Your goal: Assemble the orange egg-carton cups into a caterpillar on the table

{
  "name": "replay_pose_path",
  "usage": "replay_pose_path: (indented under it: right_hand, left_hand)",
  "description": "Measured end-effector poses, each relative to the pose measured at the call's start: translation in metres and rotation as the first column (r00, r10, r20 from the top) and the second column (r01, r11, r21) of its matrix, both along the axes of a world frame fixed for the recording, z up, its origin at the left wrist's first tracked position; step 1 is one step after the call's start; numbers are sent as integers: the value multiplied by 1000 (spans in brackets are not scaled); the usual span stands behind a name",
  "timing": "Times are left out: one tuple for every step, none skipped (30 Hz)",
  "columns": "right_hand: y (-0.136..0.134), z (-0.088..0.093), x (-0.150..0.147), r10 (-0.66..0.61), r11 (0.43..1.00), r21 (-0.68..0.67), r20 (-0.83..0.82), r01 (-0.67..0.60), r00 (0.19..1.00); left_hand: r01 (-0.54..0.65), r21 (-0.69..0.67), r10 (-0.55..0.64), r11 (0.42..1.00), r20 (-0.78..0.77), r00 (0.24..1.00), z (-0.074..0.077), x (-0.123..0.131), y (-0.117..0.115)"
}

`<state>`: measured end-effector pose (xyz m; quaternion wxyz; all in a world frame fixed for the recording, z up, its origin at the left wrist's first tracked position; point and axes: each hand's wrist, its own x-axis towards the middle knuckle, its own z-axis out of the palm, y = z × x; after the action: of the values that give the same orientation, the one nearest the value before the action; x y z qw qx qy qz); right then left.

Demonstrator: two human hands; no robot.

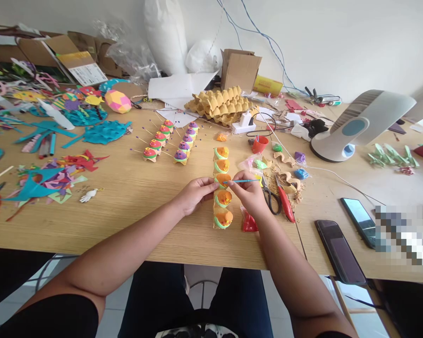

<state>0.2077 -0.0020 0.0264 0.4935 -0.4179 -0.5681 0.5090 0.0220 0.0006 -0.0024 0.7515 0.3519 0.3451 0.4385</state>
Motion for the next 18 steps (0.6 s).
replay_pose_path:
  right_hand:
    - [0, 1, 0, -2, 1000, 0, -14, 2, 1000]
    - [-1, 1, 0, -5, 1000, 1, -23, 5, 1000]
    - [-1, 1, 0, -6, 1000, 3, -25, 6, 1000]
    - [-1, 1, 0, -8, 1000, 9, -21, 8, 1000]
    - [0, 0, 0, -9, 1000, 15, -14, 9, 1000]
    - [0, -1, 0, -9, 1000, 21, -5, 9, 1000]
    - [0, -2, 0, -9, 1000, 24, 1, 9, 1000]
    - [1, -3, 0, -9, 1000, 25, 7, 8, 1000]
    - [1, -4, 0, -9, 1000, 25, 11, 9, 1000]
    - [1, -5, -1, -10, 1000, 24, 14, 10, 1000]
    - [1, -6, -1, -11, 1000, 23, 16, 11, 1000]
    - [1, -6, -1, -13, 1000, 22, 18, 13, 1000]
    - [1, -5, 0, -14, 1000, 21, 21, 14, 1000]
    - [1, -5, 0, -16, 1000, 20, 22, 15, 1000]
    - [1, -4, 0, -15, 1000, 18, 20, 15, 1000]
    - [0, -3, 0, -13, 1000, 17, 16, 13, 1000]
    - [0, -3, 1, -9, 1000, 15, 12, 9, 1000]
    - [-1, -2, 1, -2, 1000, 15, 8, 2, 1000]
  left_hand:
    - [2, -2, -2, 1000, 0, 1000, 0, 0, 0]
    - [3, -5, -3, 1000, 1, 1000, 0, 0, 0]
    - [4, -7, -4, 1000, 3, 1000, 1, 0, 0]
    - [4, -9, -3, 1000, 6, 1000, 1, 0, 0]
    - [3, -10, -3, 1000, 9, 1000, 1, 0, 0]
    - [1, -9, -1, 1000, 11, 1000, 1, 0, 0]
    - [2, -8, -2, 1000, 12, 1000, 1, 0, 0]
    - [2, -6, -2, 1000, 11, 1000, 1, 1, 0]
    - [2, -3, -2, 1000, 8, 1000, 1, 1, 0]
    - [0, -2, 0, 1000, 4, 1000, 1, 1, 0]
    - [-2, -1, 2, 1000, -1, 1000, 1, 1, 0]
    - [-3, -2, 3, 1000, -5, 1000, 1, 1, 0]
    - [-4, -3, 3, 1000, -6, 1000, 1, 1, 0]
    - [-5, -4, 5, 1000, -5, 1000, 1, 1, 0]
    - [-5, -6, 5, 1000, -1, 1000, 1, 1, 0]
    - [-5, -8, 5, 1000, 3, 1000, 1, 1, 0]
    - [-5, -10, 5, 1000, 7, 1000, 1, 1, 0]
    - [-5, -12, 6, 1000, 11, 1000, 1, 1, 0]
